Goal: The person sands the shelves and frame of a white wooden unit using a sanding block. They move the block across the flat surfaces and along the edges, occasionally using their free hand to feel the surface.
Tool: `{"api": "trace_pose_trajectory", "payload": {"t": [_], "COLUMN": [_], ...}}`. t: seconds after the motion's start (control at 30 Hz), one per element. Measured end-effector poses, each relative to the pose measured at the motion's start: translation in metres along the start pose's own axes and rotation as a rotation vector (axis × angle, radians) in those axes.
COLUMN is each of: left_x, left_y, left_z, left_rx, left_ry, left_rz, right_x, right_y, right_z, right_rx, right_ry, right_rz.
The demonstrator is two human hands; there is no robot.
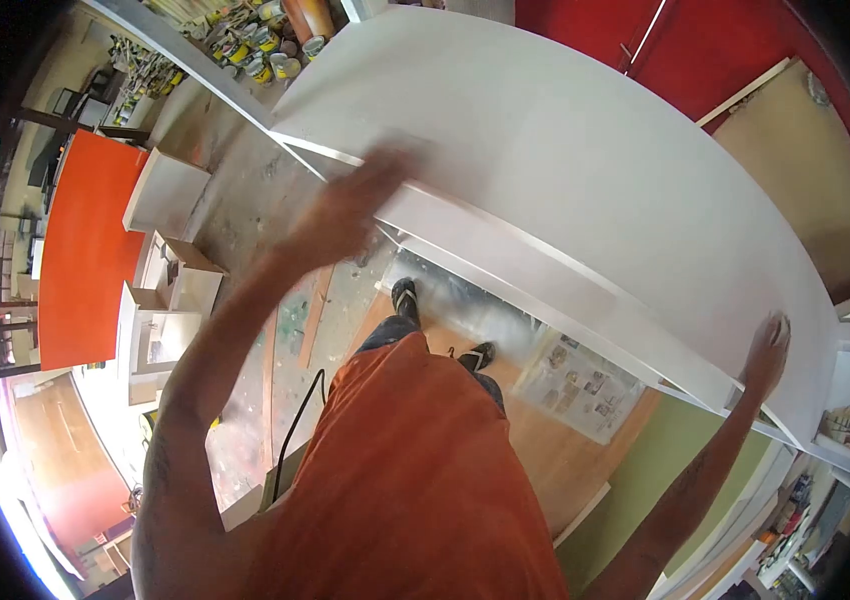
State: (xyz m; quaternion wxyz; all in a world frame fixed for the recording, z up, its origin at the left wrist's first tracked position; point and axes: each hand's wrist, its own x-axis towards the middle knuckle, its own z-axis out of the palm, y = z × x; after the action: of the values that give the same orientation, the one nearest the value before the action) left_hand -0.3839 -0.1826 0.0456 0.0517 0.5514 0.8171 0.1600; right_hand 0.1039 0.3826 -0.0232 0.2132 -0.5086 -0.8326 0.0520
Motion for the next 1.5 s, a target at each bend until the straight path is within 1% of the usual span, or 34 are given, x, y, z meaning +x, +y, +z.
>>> {"api": "trace_pose_trajectory", "payload": {"t": [0.03, 0.07, 0.1, 0.13, 0.2, 0.3, 0.37, 0.4, 0.47, 0.5, 0.53, 0.57, 0.6, 0.67, 0.73, 0.77, 0.8, 0.83, 0.87, 0.9, 0.93, 0.97, 1.0, 1.03, 1.07, 1.1, 1.17, 1.2, 1.23, 1.27, 1.33, 1.4, 1.43, 1.5], "left_x": [0.021, 0.048, 0.073, 0.098, 0.122, 0.114, 0.087, 0.070, 0.040, 0.026, 0.012, 0.018, 0.027, 0.069, 0.108, 0.133, 0.149, 0.166, 0.177, 0.179, 0.178, 0.176, 0.166, 0.152, 0.138, 0.123, 0.088, 0.073, 0.071, 0.083, 0.111, 0.155, 0.175, 0.203], "left_y": [0.015, 0.052, 0.087, 0.119, 0.159, 0.119, 0.051, 0.004, -0.038, -0.044, -0.070, -0.061, -0.046, 0.002, 0.070, 0.108, 0.152, 0.190, 0.209, 0.210, 0.210, 0.212, 0.194, 0.155, 0.112, 0.076, 0.005, -0.017, -0.020, -0.011, 0.031, 0.110, 0.138, 0.213], "left_z": [0.030, 0.046, 0.061, 0.081, 0.104, 0.085, 0.061, 0.062, -0.006, -0.027, -0.030, -0.029, -0.031, -0.009, 0.033, 0.051, 0.066, 0.092, 0.111, 0.113, 0.118, 0.121, 0.106, 0.083, 0.068, 0.044, -0.002, -0.012, -0.017, -0.013, 0.007, 0.032, 0.058, 0.088], "left_rx": [0.096, 0.060, -0.110, -0.181, -0.193, -0.185, -0.219, -0.019, 0.106, 0.180, 0.341, 0.338, 0.337, 0.118, 0.005, 0.037, 0.031, -0.050, -0.126, -0.121, -0.142, -0.167, -0.158, -0.146, -0.171, -0.065, 0.151, 0.262, 0.292, 0.298, 0.269, 0.199, 0.112, 0.010], "left_ry": [0.037, 0.101, 0.103, 0.147, 0.121, 0.110, 0.070, 0.111, -0.009, -0.060, -0.136, -0.126, -0.113, -0.253, -0.203, -0.190, -0.205, -0.137, -0.071, -0.063, -0.074, -0.092, -0.124, -0.160, -0.106, -0.179, -0.199, -0.243, -0.290, -0.293, -0.323, -0.342, -0.289, -0.266], "left_rz": [0.236, 0.359, 0.451, 0.559, 0.650, 0.673, 0.559, 0.466, 0.295, 0.125, 0.039, 0.085, 0.127, 0.336, 0.625, 0.778, 0.843, 0.915, 0.992, 1.005, 0.978, 0.956, 0.882, 0.817, 0.748, 0.570, 0.415, 0.298, 0.281, 0.297, 0.515, 0.730, 0.860, 1.026], "right_x": [-0.001, -0.001, -0.001, -0.004, -0.004, -0.001, 0.000, -0.005, -0.012, -0.014, -0.016, -0.017, -0.019, -0.017, -0.016, -0.015, -0.018, -0.020, -0.023, -0.024, -0.024, -0.023, -0.025, -0.025, -0.026, -0.029, -0.024, -0.023, -0.029, -0.031, -0.032, -0.027, -0.027, -0.031], "right_y": [-0.001, -0.004, -0.006, -0.007, -0.006, 0.020, 0.011, 0.008, -0.010, -0.028, -0.037, -0.029, -0.024, -0.021, -0.039, -0.028, -0.031, -0.041, -0.048, -0.048, -0.047, -0.034, -0.020, -0.019, -0.026, -0.030, -0.029, -0.032, -0.044, -0.060, -0.063, -0.051, -0.049, -0.059], "right_z": [-0.001, -0.003, -0.005, -0.007, -0.006, 0.003, 0.001, -0.004, -0.009, -0.016, -0.021, -0.020, -0.018, -0.016, -0.022, -0.019, -0.023, -0.028, -0.031, -0.029, -0.025, -0.018, -0.017, -0.019, -0.020, -0.020, -0.018, -0.014, -0.017, -0.028, -0.032, -0.025, -0.024, -0.031], "right_rx": [0.000, -0.020, -0.040, -0.041, 0.018, 0.027, 0.046, 0.064, 0.021, -0.017, -0.049, -0.051, -0.111, -0.172, -0.083, -0.047, -0.055, -0.039, -0.018, -0.034, -0.039, -0.089, -0.143, -0.155, -0.147, -0.139, -0.172, -0.192, -0.190, -0.116, -0.054, -0.066, -0.066, -0.069], "right_ry": [0.000, -0.010, -0.018, -0.014, -0.034, 0.000, -0.038, -0.070, -0.020, -0.008, 0.001, 0.007, 0.018, 0.038, 0.058, 0.088, 0.091, 0.071, 0.055, 0.101, 0.108, 0.103, 0.097, 0.103, 0.128, 0.153, 0.161, 0.160, 0.166, 0.171, 0.177, 0.186, 0.188, 0.183], "right_rz": [0.000, -0.017, -0.033, -0.033, 0.018, -0.033, 0.000, 0.028, 0.093, 0.110, 0.122, 0.146, 0.036, -0.058, 0.098, 0.057, 0.059, 0.086, 0.118, 0.113, 0.113, 0.008, -0.085, -0.056, -0.047, -0.039, -0.015, -0.015, 0.008, 0.067, 0.131, 0.013, 0.043, 0.106]}}
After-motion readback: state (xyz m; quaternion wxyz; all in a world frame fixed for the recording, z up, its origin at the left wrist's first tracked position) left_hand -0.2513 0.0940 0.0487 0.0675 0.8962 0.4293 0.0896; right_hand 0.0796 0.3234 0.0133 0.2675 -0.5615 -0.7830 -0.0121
